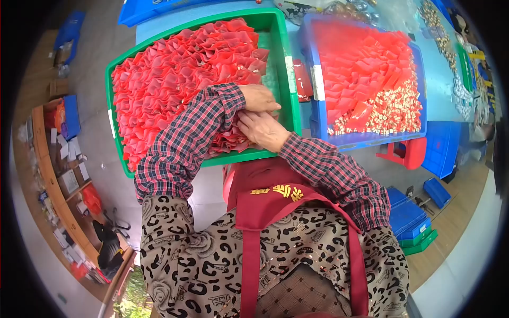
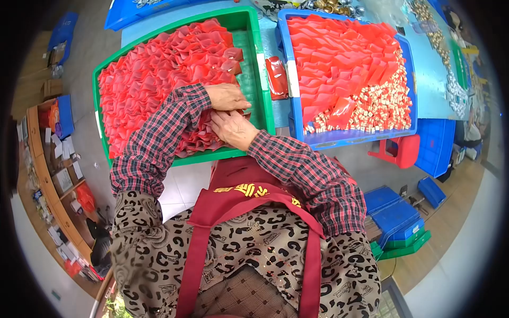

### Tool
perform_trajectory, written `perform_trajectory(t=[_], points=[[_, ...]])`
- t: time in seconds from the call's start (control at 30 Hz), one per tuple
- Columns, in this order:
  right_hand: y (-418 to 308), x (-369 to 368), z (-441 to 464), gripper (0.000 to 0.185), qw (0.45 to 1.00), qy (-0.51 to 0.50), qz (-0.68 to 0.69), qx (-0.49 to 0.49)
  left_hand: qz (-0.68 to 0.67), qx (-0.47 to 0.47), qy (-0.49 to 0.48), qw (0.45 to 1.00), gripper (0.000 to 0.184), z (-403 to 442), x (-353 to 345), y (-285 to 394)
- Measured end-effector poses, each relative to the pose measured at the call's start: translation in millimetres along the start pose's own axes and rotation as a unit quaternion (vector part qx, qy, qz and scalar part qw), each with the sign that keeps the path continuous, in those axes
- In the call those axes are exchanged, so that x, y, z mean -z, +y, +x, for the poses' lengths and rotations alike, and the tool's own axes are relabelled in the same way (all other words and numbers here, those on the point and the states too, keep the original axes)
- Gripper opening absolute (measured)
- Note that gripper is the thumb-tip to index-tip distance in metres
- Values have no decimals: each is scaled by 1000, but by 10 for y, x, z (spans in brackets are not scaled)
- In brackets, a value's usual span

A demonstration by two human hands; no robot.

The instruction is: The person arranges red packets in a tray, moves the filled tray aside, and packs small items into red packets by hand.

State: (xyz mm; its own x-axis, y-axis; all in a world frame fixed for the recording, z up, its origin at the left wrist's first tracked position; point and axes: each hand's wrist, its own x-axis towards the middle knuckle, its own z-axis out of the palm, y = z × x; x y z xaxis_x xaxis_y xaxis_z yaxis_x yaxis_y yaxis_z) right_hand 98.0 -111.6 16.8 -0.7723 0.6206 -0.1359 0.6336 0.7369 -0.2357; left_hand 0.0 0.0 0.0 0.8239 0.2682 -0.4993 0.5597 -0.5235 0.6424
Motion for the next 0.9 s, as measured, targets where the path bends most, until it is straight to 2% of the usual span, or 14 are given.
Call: perform_trajectory(t=[0.13,0.2,0.23,0.3,0.33,0.47,0.53,0.57,0.63,0.67,0.8,0.83,0.9], points=[[16,328,-295,31,987,153,-46,13,32,-25,20,999,21,42,44,-44],[-89,312,-617,47,965,240,98,-48,35,-37,17,999,20,-32,7,-69],[-115,284,-727,47,964,240,100,-50,38,-47,23,998,18,-59,2,-84],[-150,180,-869,60,878,277,311,-236,46,-73,34,996,16,-90,-3,-101],[-163,113,-884,60,876,277,310,-243,46,-79,30,995,16,-97,-14,-83],[-98,-255,-760,72,801,247,417,-351,34,-63,60,996,16,-179,-10,-33],[-3,-541,-622,77,812,266,387,-345,63,-85,80,991,16,-193,-32,-53],[34,-461,-546,77,811,267,387,-348,90,-105,101,985,16,-190,-51,-60],[51,-301,-427,66,754,136,543,-343,142,-145,141,969,17,-200,-111,-72],[25,-340,-373,66,752,138,544,-345,142,-148,139,969,17,-225,-125,-67],[6,-554,-345,50,826,222,433,-284,203,-134,187,952,19,-286,-180,78],[63,-474,-482,50,826,226,420,-300,205,-134,182,952,20,-303,-151,156],[60,-118,-808,41,869,232,333,-282,205,-156,179,950,22,-318,-161,204]])
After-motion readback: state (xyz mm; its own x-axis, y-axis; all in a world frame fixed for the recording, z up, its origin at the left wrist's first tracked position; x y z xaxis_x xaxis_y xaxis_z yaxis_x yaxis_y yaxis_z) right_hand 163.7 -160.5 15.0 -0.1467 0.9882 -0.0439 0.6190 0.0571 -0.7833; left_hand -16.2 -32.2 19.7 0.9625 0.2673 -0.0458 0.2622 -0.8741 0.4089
